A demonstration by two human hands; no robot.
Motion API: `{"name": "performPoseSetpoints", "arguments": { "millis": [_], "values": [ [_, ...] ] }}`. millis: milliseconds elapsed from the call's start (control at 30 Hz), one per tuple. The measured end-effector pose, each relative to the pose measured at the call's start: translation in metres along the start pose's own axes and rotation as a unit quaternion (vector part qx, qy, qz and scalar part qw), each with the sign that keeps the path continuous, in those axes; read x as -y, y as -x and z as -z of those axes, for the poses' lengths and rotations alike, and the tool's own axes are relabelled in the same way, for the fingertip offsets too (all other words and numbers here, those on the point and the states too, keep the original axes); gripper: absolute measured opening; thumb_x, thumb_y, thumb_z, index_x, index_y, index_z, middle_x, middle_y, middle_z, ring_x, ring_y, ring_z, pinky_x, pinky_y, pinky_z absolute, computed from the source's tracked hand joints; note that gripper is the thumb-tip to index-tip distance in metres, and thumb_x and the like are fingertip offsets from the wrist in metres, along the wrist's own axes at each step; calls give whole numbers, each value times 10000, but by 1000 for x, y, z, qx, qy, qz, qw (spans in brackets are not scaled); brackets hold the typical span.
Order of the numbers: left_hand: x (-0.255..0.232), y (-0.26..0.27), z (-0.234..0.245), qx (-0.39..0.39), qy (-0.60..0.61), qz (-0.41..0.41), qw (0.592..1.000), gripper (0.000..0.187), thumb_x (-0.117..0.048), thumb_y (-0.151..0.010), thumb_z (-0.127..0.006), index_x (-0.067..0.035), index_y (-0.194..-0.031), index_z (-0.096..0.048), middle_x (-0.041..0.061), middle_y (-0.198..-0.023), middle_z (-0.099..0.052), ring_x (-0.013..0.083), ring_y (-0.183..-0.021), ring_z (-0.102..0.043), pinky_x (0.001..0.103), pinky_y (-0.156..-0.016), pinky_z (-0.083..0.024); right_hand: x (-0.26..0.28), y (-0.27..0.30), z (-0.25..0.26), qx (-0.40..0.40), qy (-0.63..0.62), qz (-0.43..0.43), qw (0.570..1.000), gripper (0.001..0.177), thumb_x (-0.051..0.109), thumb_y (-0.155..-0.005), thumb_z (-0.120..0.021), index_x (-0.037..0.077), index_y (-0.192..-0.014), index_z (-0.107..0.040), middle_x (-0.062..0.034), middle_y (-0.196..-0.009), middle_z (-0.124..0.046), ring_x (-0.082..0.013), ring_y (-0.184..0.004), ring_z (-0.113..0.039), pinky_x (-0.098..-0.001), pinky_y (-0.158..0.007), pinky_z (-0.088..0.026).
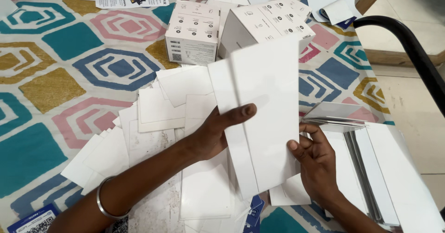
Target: The person assembles small white paper packages by folding flat sheets and inserting them into a metal frame. They repeatedly pick up sheets, fold them, and place them into the frame, creating a stack of finished packages.
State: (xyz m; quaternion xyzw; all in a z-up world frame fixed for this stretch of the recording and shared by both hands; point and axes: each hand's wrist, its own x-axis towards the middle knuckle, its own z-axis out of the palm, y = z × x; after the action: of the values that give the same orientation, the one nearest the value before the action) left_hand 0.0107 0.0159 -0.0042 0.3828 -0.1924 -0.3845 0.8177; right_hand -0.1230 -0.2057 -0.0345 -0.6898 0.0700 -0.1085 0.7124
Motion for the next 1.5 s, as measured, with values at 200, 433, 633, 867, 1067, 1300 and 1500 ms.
{"name": "performPoseSetpoints", "arguments": {
  "millis": [200,433,633,867,1067,1300,1500],
  "values": [
    [4,1,-6,5,-38,-46,998,984,-460,-787,-852,15,-1486,-348,230,-1331,-554,341,-1328,-554,474,-1062,-536,4,0,3,-58,38,44,997,280,86,-1006,-612,-14,-1247,-511,-163,-1032,-765,-155,-965,-715,-314,-863,-560],
    [8,-2,-7,-5,-160,-116,980,1241,-530,-715,-898,-32,-1610,-199,221,-1566,-406,317,-1501,-402,451,-1194,-448,4,12,7,-137,232,171,948,327,79,-991,-661,12,-1278,-521,-196,-1009,-658,-221,-959,-643,-343,-852,-523],
    [2,-1,-12,33,-265,-231,936,1274,-479,-729,-927,-99,-1655,-139,175,-1671,-294,317,-1554,-344,458,-1245,-421,8,21,-23,188,371,213,884,520,123,-837,-803,112,-1303,-571,-242,-1633,-306,-422,-1521,-322,-544,-1164,-383],
    [-8,8,-22,35,-439,-338,832,1256,-391,-744,-960,-167,-1653,-122,159,-1701,-197,346,-1583,-297,491,-1278,-394,10,5,-29,130,420,216,872,983,263,-627,-951,99,-1428,-403,-206,-1625,-222,-457,-1496,-263,-572,-1153,-354],
    [-13,18,-27,43,-493,-366,788,1215,-333,-758,-982,-217,-1634,-149,144,-1720,-122,368,-1598,-257,512,-1304,-367,-10,3,-27,163,320,125,925,1074,218,-644,-958,116,-1471,-282,-216,-1566,-228,-371,-1448,-412,-477,-1066,-481],
    [-17,17,-26,90,-451,-355,814,914,-342,-850,-955,-196,-1512,-342,117,-1697,-143,305,-1567,-335,477,-1315,-375,-14,6,-27,170,293,128,932,1036,171,-668,-939,114,-1471,-288,-226,-1580,-209,-385,-1459,-385,-459,-1014,-530],
    [-15,14,-23,80,-423,-344,834,782,-244,-851,-950,-154,-1389,-390,152,-1717,-194,289,-1525,-396,461,-1286,-396,-15,5,-25,166,319,175,917,1024,203,-673,-957,107,-1470,-320,-232,-1562,-256,-383,-1442,-411,-474,-1056,-557]
  ]
}}
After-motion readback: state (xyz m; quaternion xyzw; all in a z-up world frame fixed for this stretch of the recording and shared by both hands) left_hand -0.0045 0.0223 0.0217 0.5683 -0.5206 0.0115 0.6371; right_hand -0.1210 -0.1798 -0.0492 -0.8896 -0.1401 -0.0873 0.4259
